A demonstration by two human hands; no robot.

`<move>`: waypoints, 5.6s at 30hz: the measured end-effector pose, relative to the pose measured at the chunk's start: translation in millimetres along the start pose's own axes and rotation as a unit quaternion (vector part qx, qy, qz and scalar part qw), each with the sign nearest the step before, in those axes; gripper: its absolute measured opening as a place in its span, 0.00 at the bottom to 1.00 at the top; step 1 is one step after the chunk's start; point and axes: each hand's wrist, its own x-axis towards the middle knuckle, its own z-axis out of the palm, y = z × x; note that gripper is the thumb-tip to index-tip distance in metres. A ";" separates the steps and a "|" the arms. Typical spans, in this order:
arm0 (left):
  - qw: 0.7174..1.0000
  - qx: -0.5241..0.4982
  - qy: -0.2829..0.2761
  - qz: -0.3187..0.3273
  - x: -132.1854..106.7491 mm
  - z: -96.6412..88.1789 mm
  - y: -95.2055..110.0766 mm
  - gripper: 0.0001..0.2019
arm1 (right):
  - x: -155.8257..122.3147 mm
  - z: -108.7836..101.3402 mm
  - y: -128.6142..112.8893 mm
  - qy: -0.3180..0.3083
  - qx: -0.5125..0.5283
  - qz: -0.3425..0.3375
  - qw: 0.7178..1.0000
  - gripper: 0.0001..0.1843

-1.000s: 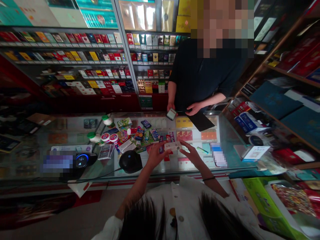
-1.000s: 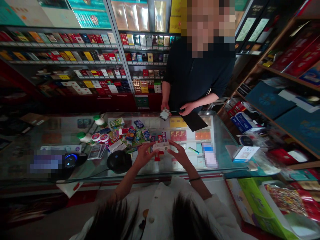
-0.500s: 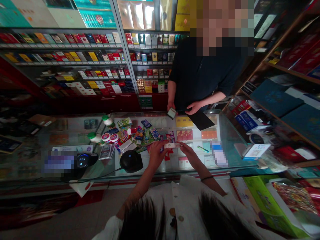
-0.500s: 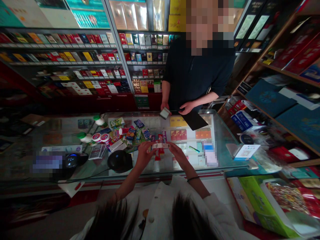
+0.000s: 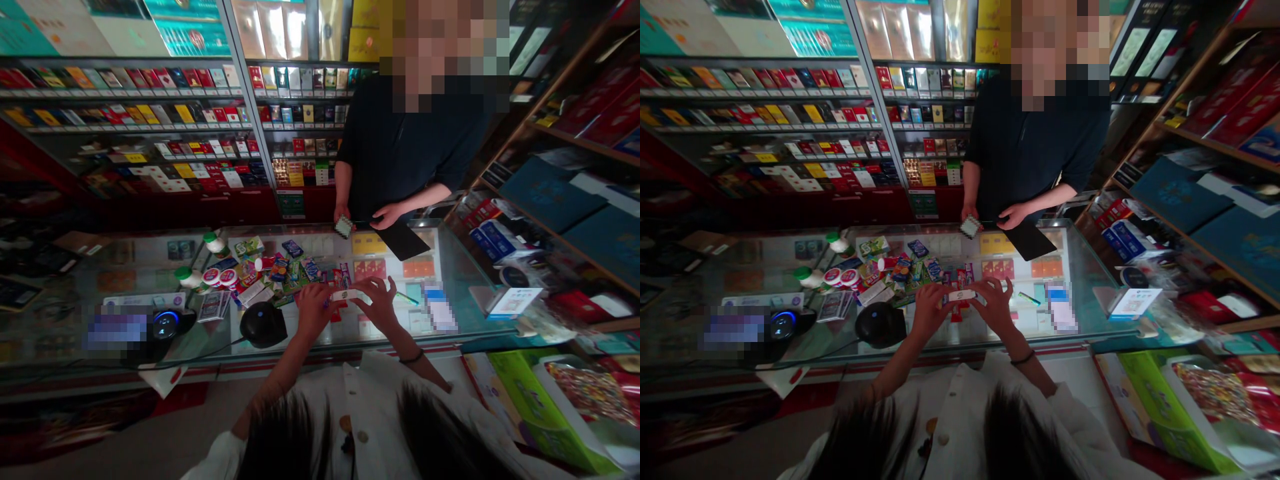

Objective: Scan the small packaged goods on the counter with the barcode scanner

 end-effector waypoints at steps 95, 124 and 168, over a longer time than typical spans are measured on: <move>0.982 -0.181 0.027 -0.049 -28.8 25.0 -19.9 0.34 | 13.6 4.0 29.2 -0.202 -0.022 -0.024 0.979 0.37; 0.957 0.192 0.126 -0.174 -106.4 -97.0 -67.6 0.50 | 27.1 67.9 -45.2 -0.214 0.021 -0.066 0.974 0.36; 0.969 0.119 0.139 -0.164 -107.8 -96.5 -81.4 0.35 | 14.3 56.7 3.0 -0.148 -0.089 -0.008 0.985 0.28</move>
